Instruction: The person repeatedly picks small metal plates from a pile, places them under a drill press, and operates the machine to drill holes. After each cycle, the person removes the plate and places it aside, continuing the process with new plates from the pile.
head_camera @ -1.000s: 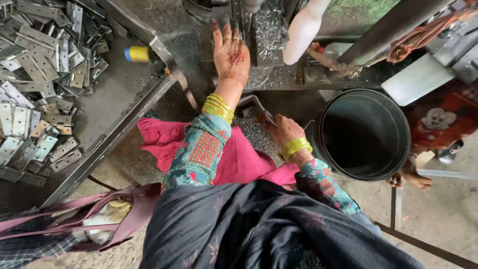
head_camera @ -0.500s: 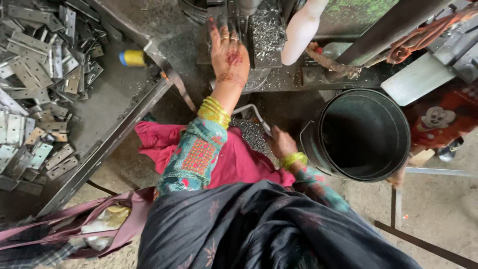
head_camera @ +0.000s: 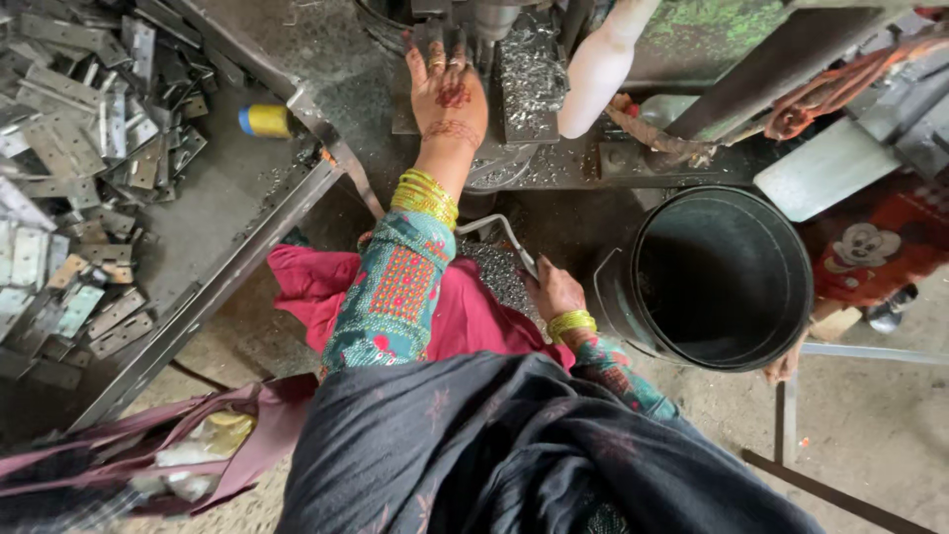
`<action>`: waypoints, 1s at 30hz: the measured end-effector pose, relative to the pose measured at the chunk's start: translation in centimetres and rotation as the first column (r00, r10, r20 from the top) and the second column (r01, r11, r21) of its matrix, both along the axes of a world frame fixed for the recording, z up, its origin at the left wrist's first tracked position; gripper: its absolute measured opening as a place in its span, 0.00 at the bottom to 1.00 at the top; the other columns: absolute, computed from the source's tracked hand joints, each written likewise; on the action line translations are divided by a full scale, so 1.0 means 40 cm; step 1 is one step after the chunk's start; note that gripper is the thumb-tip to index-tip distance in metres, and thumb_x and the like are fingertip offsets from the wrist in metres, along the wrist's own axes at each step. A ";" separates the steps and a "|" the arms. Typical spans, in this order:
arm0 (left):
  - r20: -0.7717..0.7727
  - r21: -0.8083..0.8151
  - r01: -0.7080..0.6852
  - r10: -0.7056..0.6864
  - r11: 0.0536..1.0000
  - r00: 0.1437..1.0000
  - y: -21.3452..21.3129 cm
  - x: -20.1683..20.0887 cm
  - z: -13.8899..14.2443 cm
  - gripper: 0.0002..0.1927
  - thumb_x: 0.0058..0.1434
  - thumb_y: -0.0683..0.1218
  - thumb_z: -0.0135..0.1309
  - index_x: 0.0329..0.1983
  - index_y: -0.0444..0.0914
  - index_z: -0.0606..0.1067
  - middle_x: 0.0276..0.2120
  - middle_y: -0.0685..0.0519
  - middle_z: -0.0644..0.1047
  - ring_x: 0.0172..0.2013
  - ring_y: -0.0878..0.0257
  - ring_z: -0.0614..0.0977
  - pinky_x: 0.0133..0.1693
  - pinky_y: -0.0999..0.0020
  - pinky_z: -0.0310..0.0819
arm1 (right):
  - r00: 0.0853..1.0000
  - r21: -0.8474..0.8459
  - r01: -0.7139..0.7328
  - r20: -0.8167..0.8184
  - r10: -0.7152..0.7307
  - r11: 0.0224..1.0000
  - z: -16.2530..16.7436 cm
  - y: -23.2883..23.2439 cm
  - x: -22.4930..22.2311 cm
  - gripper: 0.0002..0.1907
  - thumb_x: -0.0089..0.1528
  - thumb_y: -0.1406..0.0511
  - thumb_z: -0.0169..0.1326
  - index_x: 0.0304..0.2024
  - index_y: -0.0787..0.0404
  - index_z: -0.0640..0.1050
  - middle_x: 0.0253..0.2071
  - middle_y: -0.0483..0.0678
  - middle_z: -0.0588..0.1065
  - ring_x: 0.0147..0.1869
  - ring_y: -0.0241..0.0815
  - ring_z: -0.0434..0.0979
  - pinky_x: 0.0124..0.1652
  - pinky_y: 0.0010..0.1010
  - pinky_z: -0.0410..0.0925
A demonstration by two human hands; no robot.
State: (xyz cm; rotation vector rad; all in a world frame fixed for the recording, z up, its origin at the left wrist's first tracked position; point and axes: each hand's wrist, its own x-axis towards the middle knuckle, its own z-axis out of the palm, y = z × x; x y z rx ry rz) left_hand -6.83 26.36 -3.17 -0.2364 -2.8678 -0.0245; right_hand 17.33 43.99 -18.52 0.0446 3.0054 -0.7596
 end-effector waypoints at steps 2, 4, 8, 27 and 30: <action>0.098 -0.032 0.002 0.001 0.999 0.995 -0.003 -0.001 0.005 0.23 0.71 0.45 0.39 0.67 0.40 0.72 0.73 0.53 0.64 0.74 0.53 0.55 0.71 0.38 0.24 | 1.000 -0.061 0.002 0.026 0.000 0.998 -0.001 -0.018 0.008 0.19 0.63 0.52 0.55 0.49 0.57 0.74 0.33 0.60 0.79 0.39 0.65 0.79 0.37 0.56 0.71; 0.159 -0.062 -0.013 0.022 0.998 0.987 -0.008 0.006 0.012 0.23 0.69 0.44 0.40 0.67 0.42 0.72 0.73 0.54 0.62 0.75 0.54 0.54 0.71 0.39 0.24 | 0.999 -0.030 0.000 0.045 0.001 1.000 0.014 -0.023 0.008 0.20 0.64 0.50 0.57 0.45 0.57 0.75 0.34 0.59 0.79 0.41 0.65 0.79 0.39 0.56 0.70; 0.011 0.018 0.039 -0.039 0.999 0.999 -0.019 0.058 0.021 0.25 0.66 0.45 0.44 0.68 0.42 0.70 0.74 0.55 0.60 0.74 0.53 0.53 0.69 0.39 0.24 | 0.976 0.225 -0.057 -0.191 0.102 0.973 0.181 -0.013 -0.018 0.29 0.60 0.52 0.59 0.56 0.63 0.73 0.32 0.58 0.78 0.36 0.62 0.80 0.37 0.54 0.71; -0.146 -0.072 0.404 -0.410 0.912 0.900 -0.089 0.328 0.025 0.13 0.75 0.45 0.52 0.60 0.42 0.72 0.62 0.53 0.76 0.71 0.57 0.68 0.76 0.44 0.47 | 0.906 -0.029 0.046 -0.420 -0.054 0.998 0.416 -0.044 -0.064 0.21 0.60 0.59 0.60 0.53 0.63 0.76 0.52 0.61 0.76 0.56 0.62 0.76 0.51 0.48 0.70; -0.416 0.148 0.399 -0.310 0.905 0.855 -0.060 0.299 0.042 0.26 0.57 0.49 0.56 0.61 0.40 0.74 0.53 0.43 0.77 0.57 0.47 0.71 0.60 0.41 0.53 | 0.950 -0.089 0.063 -0.299 -0.087 0.994 0.411 -0.045 -0.060 0.20 0.61 0.60 0.58 0.54 0.63 0.76 0.51 0.57 0.77 0.55 0.61 0.77 0.50 0.49 0.70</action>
